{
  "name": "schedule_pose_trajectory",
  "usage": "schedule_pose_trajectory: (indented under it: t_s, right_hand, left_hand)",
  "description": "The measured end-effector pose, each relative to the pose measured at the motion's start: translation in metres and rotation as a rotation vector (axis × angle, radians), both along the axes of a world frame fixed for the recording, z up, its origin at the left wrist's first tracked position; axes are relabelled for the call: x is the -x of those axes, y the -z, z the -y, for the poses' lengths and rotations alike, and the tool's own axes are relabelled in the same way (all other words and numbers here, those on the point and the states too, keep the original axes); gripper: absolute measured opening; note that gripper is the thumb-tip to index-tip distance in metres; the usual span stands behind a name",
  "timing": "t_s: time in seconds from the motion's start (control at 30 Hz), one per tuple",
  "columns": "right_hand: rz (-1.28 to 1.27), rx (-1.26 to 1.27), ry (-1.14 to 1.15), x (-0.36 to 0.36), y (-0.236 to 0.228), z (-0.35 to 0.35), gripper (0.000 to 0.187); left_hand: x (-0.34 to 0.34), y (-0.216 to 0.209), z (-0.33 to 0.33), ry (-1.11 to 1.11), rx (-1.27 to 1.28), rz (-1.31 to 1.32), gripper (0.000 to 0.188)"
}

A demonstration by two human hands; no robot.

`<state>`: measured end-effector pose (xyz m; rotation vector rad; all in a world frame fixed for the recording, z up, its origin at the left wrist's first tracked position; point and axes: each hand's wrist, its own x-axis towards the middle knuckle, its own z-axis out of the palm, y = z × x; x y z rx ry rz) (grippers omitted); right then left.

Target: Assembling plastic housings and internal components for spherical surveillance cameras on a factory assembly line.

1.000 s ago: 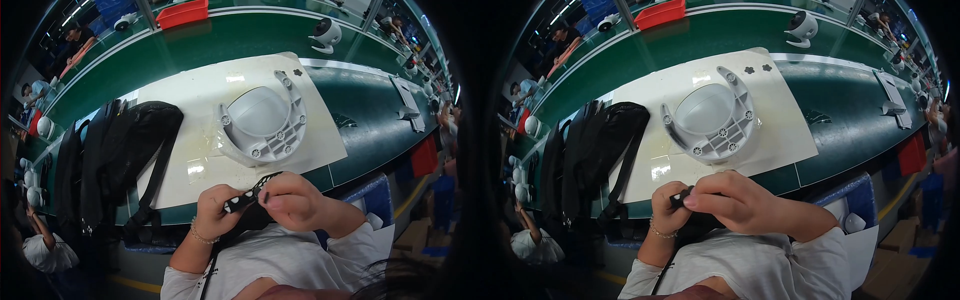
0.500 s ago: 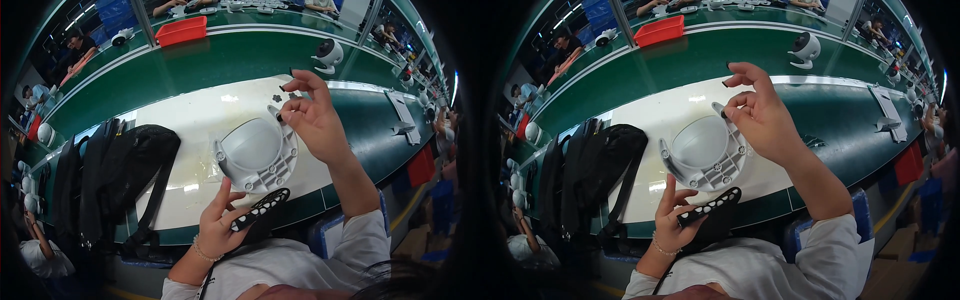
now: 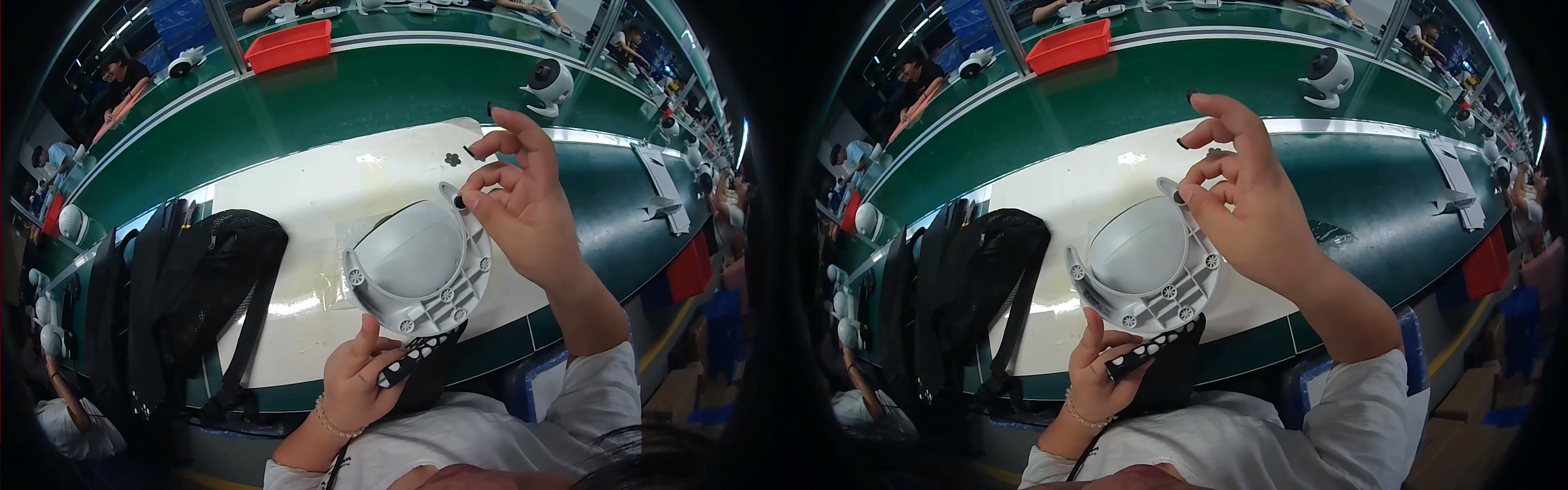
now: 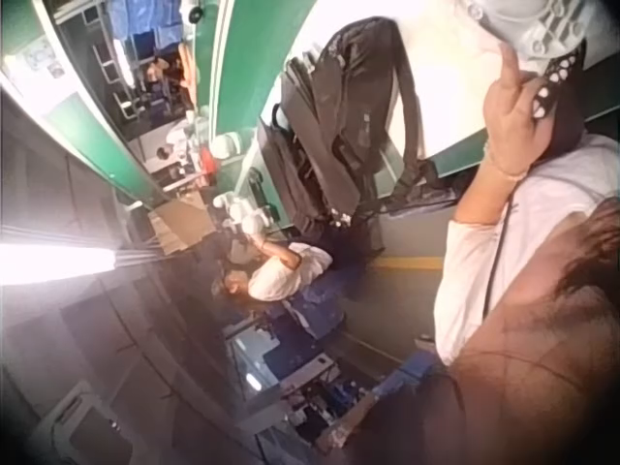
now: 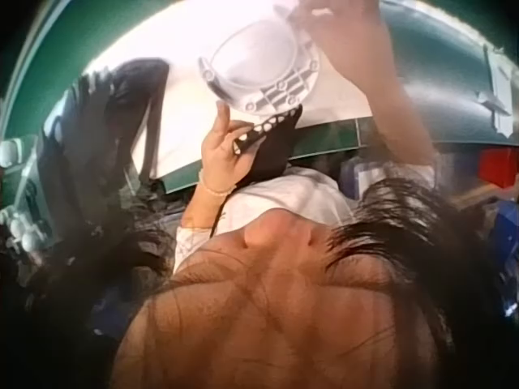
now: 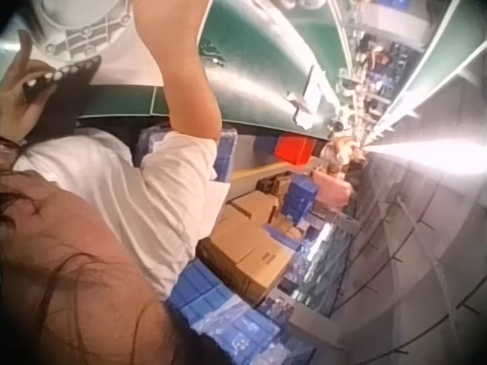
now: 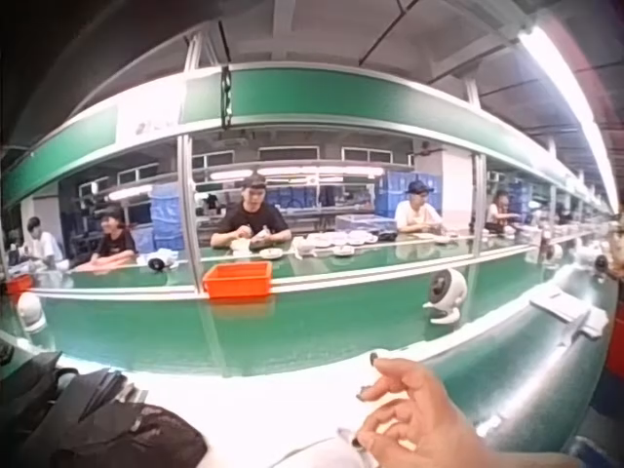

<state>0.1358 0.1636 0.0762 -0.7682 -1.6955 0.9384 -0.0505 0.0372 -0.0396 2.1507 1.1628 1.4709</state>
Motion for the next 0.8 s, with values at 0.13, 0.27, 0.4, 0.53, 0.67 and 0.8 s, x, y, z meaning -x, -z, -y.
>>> schedule_pose_trajectory:
  t_s: [0.13, 0.27, 0.4, 0.53, 0.67, 0.8]
  right_hand:
    - [0.211, -0.118, 0.054, 0.000, -0.005, 0.006, 0.065]
    - [0.411, -0.442, 0.086, -0.005, -0.004, 0.010, 0.064]
    - [0.610, -0.786, -0.013, -0.008, -0.010, 0.017, 0.051]
    - [0.823, -0.820, -0.125, -0.009, -0.020, 0.023, 0.039]
    - [0.378, -0.571, -0.034, -0.007, -0.014, 0.014, 0.060]
    - [0.424, -0.456, -0.194, 0.014, -0.008, 0.023, 0.061]
  left_hand:
    - [0.001, -0.001, 0.001, -0.029, 0.019, -0.020, 0.030]
    - [0.001, -0.006, 0.004, 0.016, 0.094, -0.042, 0.032]
    - [0.000, -0.005, 0.005, 0.016, 0.091, -0.033, 0.032]
    - [0.001, -0.008, 0.005, 0.007, 0.089, -0.040, 0.032]
    - [0.001, -0.006, 0.005, -0.006, 0.070, -0.029, 0.031]
    - [0.002, -0.006, 0.002, 0.023, 0.049, -0.037, 0.031]
